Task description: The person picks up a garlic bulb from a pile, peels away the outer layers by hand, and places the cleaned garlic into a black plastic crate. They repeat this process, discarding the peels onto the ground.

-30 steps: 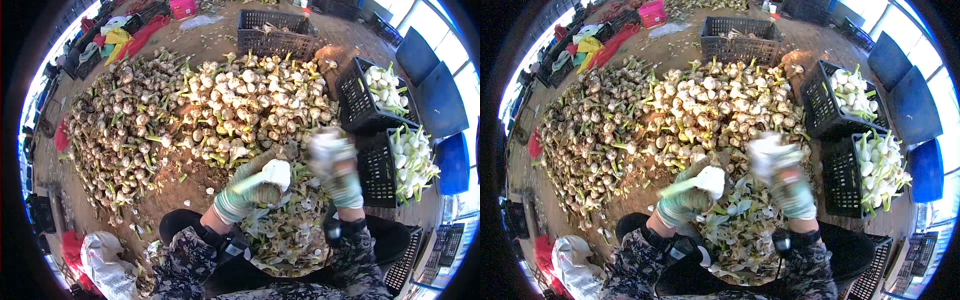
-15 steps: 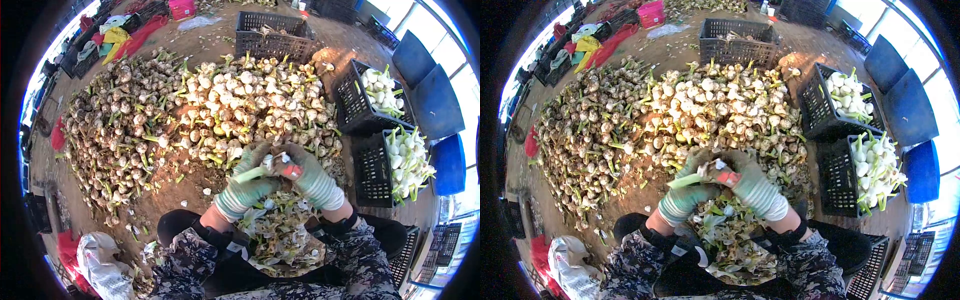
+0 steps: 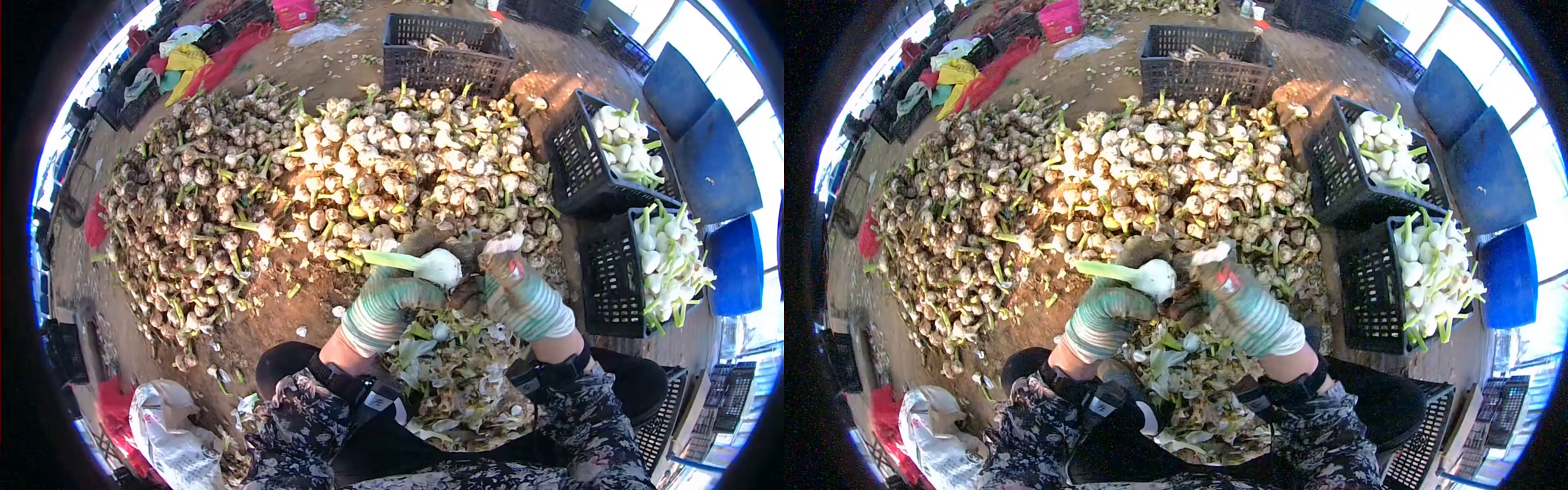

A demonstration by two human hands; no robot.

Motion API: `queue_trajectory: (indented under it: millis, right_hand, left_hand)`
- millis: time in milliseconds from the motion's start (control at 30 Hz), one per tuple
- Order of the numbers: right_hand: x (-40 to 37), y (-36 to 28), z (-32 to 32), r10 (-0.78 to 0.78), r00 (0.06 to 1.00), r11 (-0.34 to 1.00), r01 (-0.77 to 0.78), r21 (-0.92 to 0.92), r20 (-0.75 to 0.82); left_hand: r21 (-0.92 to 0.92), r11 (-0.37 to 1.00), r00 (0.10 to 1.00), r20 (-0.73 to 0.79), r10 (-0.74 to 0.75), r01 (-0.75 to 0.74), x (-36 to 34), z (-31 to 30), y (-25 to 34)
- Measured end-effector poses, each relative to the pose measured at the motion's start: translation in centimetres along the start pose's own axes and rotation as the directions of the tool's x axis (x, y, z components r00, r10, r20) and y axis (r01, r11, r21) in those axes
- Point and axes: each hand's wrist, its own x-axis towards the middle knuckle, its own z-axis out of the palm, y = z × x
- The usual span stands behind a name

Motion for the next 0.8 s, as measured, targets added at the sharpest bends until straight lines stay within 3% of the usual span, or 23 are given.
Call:
queue_trajectory:
  millis: [33, 100, 133, 167, 233, 267, 300, 333, 367, 400, 433, 500, 533, 567, 633, 667, 700, 767, 800]
  right_hand:
    - [0.1, 0.1, 0.1, -0.004, 1.0, 1.0, 0.004, 0.005, -0.003]
    - [0.3, -0.4, 1.7, -0.09, 0.996, 0.873, 0.071, -0.483, -0.015]
    - [1.1, 1.1, 0.7, -0.095, 0.995, 0.951, 0.097, -0.294, 0.02]
    - [1.3, 2.0, -0.2, -0.096, 0.995, 0.951, 0.098, -0.293, 0.021]
    - [1.1, 2.7, -1.9, -0.25, 0.962, 0.904, 0.192, -0.382, -0.11]
    - [0.5, 0.7, -0.1, -0.074, 0.971, 0.941, -0.008, -0.339, -0.227]
    - [0.1, 0.5, 0.6, -0.071, 0.971, 0.941, -0.01, -0.339, -0.227]
    - [-0.3, 0.5, 1.0, -0.118, 0.974, 0.905, 0.026, -0.426, -0.193]
    - [-0.6, 0.8, 1.3, -0.165, 0.974, 0.86, 0.063, -0.507, -0.159]
    - [-0.4, 1.7, 1.5, -0.433, 0.896, 0.632, 0.224, -0.742, -0.098]
    - [-0.6, 1.6, 1.8, -0.435, 0.895, 0.633, 0.223, -0.741, -0.103]
    - [-1.2, 0.3, 3.1, -0.458, 0.886, 0.433, 0.152, -0.889, -0.072]
    - [-0.4, 0.9, 2.4, -0.398, 0.897, 0.559, 0.071, -0.826, -0.192]
    - [0.0, 1.5, 1.6, -0.403, 0.895, 0.559, 0.074, -0.826, -0.193]
    - [1.2, 3.1, -0.8, -0.307, 0.877, 0.753, -0.013, -0.658, -0.369]
    - [1.7, 3.8, -1.3, -0.331, 0.887, 0.718, 0.014, -0.696, -0.323]
    - [1.4, 4.5, -1.9, -0.322, 0.889, 0.722, 0.009, -0.692, -0.324]
    - [0.6, 4.4, -1.9, -0.381, 0.916, 0.861, 0.301, -0.411, -0.127]
    - [1.0, 4.7, -1.6, -0.332, 0.931, 0.925, 0.289, -0.247, -0.155]
  left_hand:
    - [0.004, 1.0, 1.0, 0.004, -0.004, 0.003, 0.2, 0.2, -0.1]
    - [-0.075, 0.997, 1.0, -0.014, -0.008, 0.007, 0.3, 0.6, -0.4]
    - [-0.091, 0.996, 1.0, -0.003, 0.007, -0.007, 0.3, -0.3, -0.9]
    - [-0.089, 0.996, 1.0, -0.004, 0.007, -0.007, 0.2, -0.3, -1.1]
    - [-0.068, 0.998, 0.998, -0.063, 0.001, -0.005, 0.0, -0.4, -1.2]
    - [-0.015, 1.0, 0.998, -0.056, 0.011, -0.012, 0.2, -0.4, -1.2]
    - [-0.016, 1.0, 0.998, -0.058, 0.01, -0.011, 0.3, -0.2, -1.3]
    - [0.194, 0.975, 0.989, -0.087, 0.123, -0.104, 0.6, 0.0, -1.5]
    - [0.397, 0.899, 0.968, -0.087, 0.237, -0.185, 0.9, 0.1, -1.8]
    - [0.417, 0.887, 0.969, -0.057, 0.241, -0.196, 1.3, -0.4, -2.3]
    - [0.418, 0.887, 0.97, -0.053, 0.238, -0.195, 1.0, -0.5, -2.2]
    - [0.141, 0.989, 0.994, -0.093, 0.053, -0.039, 0.4, 0.0, -1.3]
    - [0.098, 0.992, 0.995, -0.051, 0.088, -0.083, 0.6, -0.4, -1.6]
    - [0.101, 0.991, 0.995, -0.045, 0.089, -0.084, 0.5, -0.1, -1.6]
    - [-0.072, 0.997, 0.999, -0.016, 0.033, -0.034, 0.3, 0.4, -1.4]
    - [-0.143, 0.987, 0.997, -0.032, 0.076, -0.079, 0.5, 0.5, -1.5]
    - [-0.091, 0.996, 1.0, 0.012, 0.003, -0.002, -0.1, 0.2, -0.4]
    - [-0.354, 0.932, 0.997, -0.047, 0.064, -0.076, 0.8, 0.4, -1.0]
    - [-0.352, 0.933, 0.997, -0.044, 0.064, -0.075, 1.1, 0.2, -1.3]
